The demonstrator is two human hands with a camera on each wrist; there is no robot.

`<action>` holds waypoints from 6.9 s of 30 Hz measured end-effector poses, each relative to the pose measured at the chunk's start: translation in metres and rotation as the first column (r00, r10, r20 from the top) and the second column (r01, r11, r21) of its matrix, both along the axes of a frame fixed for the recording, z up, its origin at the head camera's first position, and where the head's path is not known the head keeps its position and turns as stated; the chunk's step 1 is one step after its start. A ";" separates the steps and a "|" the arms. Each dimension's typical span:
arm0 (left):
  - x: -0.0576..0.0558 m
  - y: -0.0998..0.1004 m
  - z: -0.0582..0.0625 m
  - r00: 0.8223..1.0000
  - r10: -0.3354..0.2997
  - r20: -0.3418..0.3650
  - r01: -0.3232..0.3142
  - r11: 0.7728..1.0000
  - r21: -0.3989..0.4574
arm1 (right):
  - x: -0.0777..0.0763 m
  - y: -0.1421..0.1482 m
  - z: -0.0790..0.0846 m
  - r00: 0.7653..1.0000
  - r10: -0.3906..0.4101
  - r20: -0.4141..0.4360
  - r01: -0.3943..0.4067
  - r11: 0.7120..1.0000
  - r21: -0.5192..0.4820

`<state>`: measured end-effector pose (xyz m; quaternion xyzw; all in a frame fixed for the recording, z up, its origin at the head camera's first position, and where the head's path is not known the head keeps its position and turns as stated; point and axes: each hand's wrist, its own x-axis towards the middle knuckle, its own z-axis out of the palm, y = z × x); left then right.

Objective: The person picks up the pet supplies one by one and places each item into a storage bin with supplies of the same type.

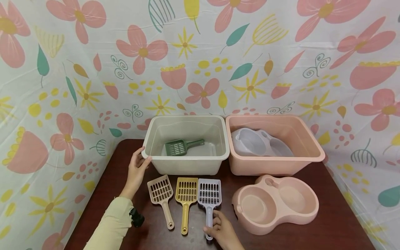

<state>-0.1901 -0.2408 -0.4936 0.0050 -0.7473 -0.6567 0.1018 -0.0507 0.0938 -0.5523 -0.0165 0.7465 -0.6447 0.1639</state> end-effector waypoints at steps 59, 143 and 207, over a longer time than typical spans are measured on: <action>0.010 0.010 0.025 1.000 0.002 -0.010 -0.002 1.000 -0.010 | 0.015 0.017 0.072 0.923 0.131 -0.361 -0.149 0.989 -0.022; 0.011 0.016 0.026 0.999 0.001 0.044 -0.001 1.000 -0.012 | -0.102 0.014 0.164 0.926 0.061 -0.373 0.023 0.976 0.217; -0.004 0.009 -0.009 0.998 0.066 -0.016 -0.066 0.998 0.007 | -0.190 -0.010 0.146 0.940 0.031 -0.339 0.082 0.946 0.315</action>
